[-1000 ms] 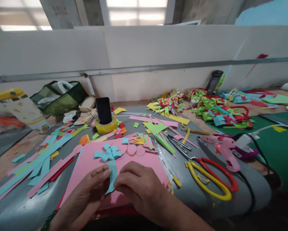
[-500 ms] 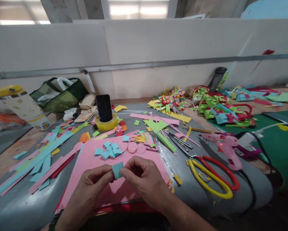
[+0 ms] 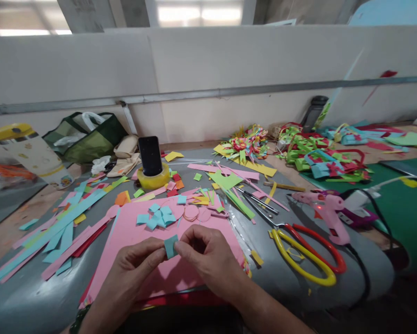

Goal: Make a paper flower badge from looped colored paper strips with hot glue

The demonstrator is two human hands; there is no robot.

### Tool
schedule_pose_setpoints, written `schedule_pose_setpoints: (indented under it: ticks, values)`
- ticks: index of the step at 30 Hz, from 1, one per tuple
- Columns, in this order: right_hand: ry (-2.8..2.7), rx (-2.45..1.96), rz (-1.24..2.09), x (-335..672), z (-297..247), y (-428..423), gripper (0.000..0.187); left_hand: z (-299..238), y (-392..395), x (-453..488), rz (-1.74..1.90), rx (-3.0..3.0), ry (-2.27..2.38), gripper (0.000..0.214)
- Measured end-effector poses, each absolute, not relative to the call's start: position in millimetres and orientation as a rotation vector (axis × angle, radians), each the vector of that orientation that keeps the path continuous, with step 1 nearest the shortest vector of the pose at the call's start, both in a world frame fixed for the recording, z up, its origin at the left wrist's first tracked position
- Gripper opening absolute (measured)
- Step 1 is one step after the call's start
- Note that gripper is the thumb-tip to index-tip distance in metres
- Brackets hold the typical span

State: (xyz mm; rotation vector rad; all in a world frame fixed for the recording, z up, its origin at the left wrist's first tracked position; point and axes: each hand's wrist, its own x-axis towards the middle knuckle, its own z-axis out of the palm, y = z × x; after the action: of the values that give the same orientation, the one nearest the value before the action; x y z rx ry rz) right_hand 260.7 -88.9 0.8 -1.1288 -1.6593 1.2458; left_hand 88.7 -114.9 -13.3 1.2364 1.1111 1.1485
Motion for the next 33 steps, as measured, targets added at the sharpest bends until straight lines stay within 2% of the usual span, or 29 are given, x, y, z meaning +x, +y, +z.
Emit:
schedule_pose_setpoints:
  ticks: [5, 10, 17, 26, 27, 30, 31, 33]
  values:
    - [-1.661, -1.114, 1.247, 260, 0, -92, 0.028, -12, -118, 88, 1.136, 1.204, 1.101, 0.027]
    - [-1.716, -1.149, 1.161, 256, 1, -99, 0.027, -13, -119, 88, 1.145, 1.208, 1.076, 0.022]
    - [-1.813, -1.115, 0.699, 259, 0, -112, 0.012, -12, -130, 90, 1.173, 1.295, 1.105, 0.018]
    - [-1.955, -0.983, 0.570, 265, -1, -136, 0.008, -2, -155, 95, 1.131, 1.533, 1.151, 0.007]
    - [-1.948, -0.977, 0.543, 268, -1, -137, 0.010, -2, -158, 95, 1.142, 1.564, 1.155, 0.005]
    - [-2.000, -0.966, 0.629, 274, 0, -142, 0.050, 2, -166, 94, 1.198, 1.703, 1.161, 0.005]
    - [-2.073, -0.969, 0.729, 275, 1, -144, 0.053, 4, -168, 92, 1.219, 1.745, 1.158, 0.006]
    - [-2.264, -0.984, 0.939, 275, 3, -152, 0.036, 9, -169, 82, 1.259, 1.796, 1.143, 0.005]
